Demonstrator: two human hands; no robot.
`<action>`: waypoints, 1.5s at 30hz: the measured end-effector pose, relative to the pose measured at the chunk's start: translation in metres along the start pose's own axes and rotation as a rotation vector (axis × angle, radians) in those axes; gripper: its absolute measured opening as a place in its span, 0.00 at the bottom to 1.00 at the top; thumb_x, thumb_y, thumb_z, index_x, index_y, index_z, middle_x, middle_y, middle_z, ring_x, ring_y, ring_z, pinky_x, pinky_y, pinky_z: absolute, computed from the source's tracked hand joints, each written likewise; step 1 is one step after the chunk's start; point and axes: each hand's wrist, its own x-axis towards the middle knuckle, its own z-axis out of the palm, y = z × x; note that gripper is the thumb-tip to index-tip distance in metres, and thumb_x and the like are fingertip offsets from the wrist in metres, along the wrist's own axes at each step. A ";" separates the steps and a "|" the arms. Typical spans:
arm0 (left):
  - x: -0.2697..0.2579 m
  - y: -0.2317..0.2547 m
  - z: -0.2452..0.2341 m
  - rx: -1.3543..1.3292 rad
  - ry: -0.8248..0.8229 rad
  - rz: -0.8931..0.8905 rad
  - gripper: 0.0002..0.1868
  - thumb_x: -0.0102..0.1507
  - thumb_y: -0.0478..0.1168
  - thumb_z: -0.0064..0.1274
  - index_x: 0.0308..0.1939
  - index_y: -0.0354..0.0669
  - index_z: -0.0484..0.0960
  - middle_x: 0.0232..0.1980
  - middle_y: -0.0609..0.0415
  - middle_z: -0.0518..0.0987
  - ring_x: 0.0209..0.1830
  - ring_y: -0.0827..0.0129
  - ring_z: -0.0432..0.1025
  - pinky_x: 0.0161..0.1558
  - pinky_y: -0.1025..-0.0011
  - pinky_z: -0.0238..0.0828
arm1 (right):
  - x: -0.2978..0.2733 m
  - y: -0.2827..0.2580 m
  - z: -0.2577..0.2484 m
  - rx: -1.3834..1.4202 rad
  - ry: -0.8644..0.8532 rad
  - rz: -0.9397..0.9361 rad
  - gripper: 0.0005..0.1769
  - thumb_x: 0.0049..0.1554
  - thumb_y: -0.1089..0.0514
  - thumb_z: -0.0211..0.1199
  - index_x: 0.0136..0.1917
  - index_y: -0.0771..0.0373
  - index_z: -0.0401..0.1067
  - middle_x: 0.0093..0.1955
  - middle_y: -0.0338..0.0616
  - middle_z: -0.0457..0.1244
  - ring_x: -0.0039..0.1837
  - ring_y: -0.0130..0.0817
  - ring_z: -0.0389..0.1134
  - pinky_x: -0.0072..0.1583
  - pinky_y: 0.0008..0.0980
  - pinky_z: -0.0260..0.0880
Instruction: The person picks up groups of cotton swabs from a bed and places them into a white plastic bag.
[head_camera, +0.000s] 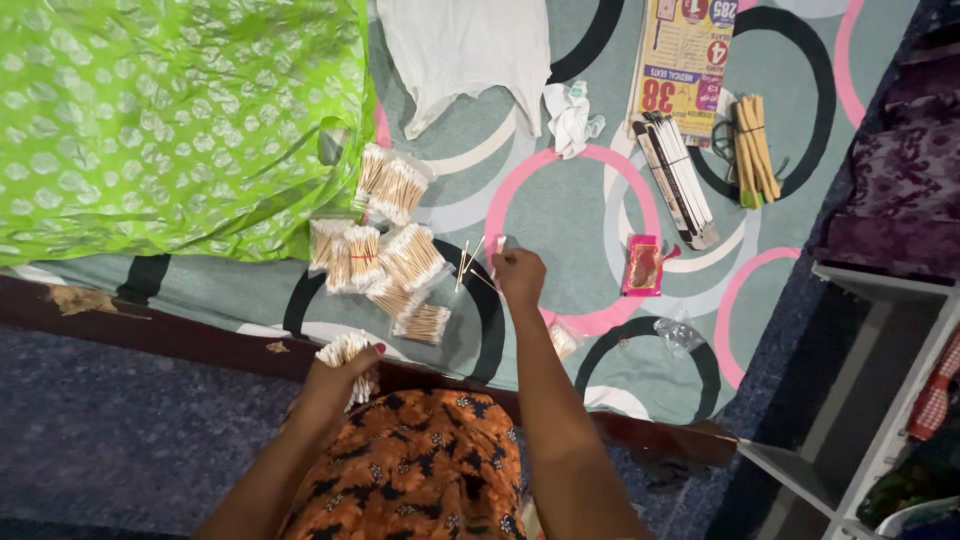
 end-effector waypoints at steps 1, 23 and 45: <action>-0.001 0.001 0.001 0.004 -0.007 0.007 0.12 0.58 0.38 0.65 0.42 0.36 0.81 0.30 0.55 0.78 0.25 0.70 0.70 0.29 0.69 0.68 | -0.007 -0.001 -0.006 0.077 -0.002 -0.002 0.11 0.50 0.53 0.68 0.40 0.63 0.80 0.34 0.50 0.71 0.37 0.48 0.75 0.45 0.41 0.73; -0.012 0.007 -0.008 0.002 0.012 -0.024 0.10 0.59 0.39 0.64 0.38 0.36 0.83 0.29 0.55 0.79 0.26 0.72 0.71 0.30 0.71 0.68 | -0.013 -0.035 0.032 -0.243 -0.097 -0.054 0.18 0.44 0.49 0.77 0.34 0.67 0.80 0.32 0.54 0.68 0.37 0.49 0.71 0.45 0.46 0.70; -0.027 -0.002 0.037 0.062 -0.311 0.167 0.26 0.61 0.51 0.62 0.47 0.25 0.86 0.42 0.43 0.87 0.44 0.62 0.81 0.62 0.60 0.69 | -0.135 -0.075 -0.068 0.526 -0.569 0.082 0.11 0.58 0.57 0.68 0.49 0.66 0.81 0.42 0.40 0.73 0.43 0.24 0.71 0.50 0.29 0.75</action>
